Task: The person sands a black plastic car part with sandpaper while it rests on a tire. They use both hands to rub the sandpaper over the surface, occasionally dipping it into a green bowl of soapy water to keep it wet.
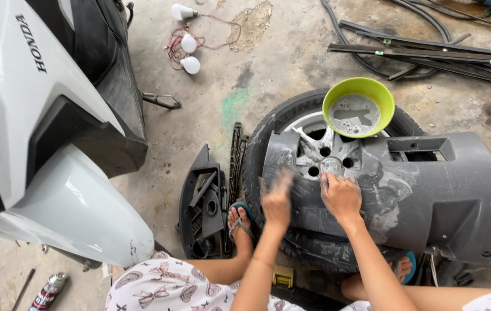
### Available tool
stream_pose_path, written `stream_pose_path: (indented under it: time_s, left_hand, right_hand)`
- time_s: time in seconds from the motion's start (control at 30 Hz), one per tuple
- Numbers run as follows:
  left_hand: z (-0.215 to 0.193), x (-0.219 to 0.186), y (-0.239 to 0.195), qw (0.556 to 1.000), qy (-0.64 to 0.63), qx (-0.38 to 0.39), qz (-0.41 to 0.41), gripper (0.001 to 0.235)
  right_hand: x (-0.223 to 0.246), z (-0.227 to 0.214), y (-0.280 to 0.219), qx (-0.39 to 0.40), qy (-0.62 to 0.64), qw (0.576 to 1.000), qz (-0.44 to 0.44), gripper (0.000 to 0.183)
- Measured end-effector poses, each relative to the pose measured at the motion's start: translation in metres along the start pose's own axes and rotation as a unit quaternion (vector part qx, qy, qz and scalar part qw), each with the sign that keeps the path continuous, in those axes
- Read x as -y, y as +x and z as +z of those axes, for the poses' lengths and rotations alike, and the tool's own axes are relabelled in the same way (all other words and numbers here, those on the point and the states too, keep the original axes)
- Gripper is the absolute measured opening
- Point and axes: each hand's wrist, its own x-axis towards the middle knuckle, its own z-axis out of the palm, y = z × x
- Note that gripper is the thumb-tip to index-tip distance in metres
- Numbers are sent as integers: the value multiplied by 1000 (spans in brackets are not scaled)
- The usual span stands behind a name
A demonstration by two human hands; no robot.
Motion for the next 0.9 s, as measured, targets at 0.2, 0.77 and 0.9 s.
stream_pose_path:
  time_s: [0.2,0.77,0.9]
  left_hand:
    - [-12,-51,1,998,-46,42,-7,36]
    - [0,-6,0,995,-19,16,-96,40]
    - [-7,-49,-46,995,-82,62,13,40]
  right_hand:
    - [-5,9,0,2,-7,1000,10,40]
    - [2,-6,-6,71,-3,997,21,47]
    - [3,1,4,73,-8,997,35,49]
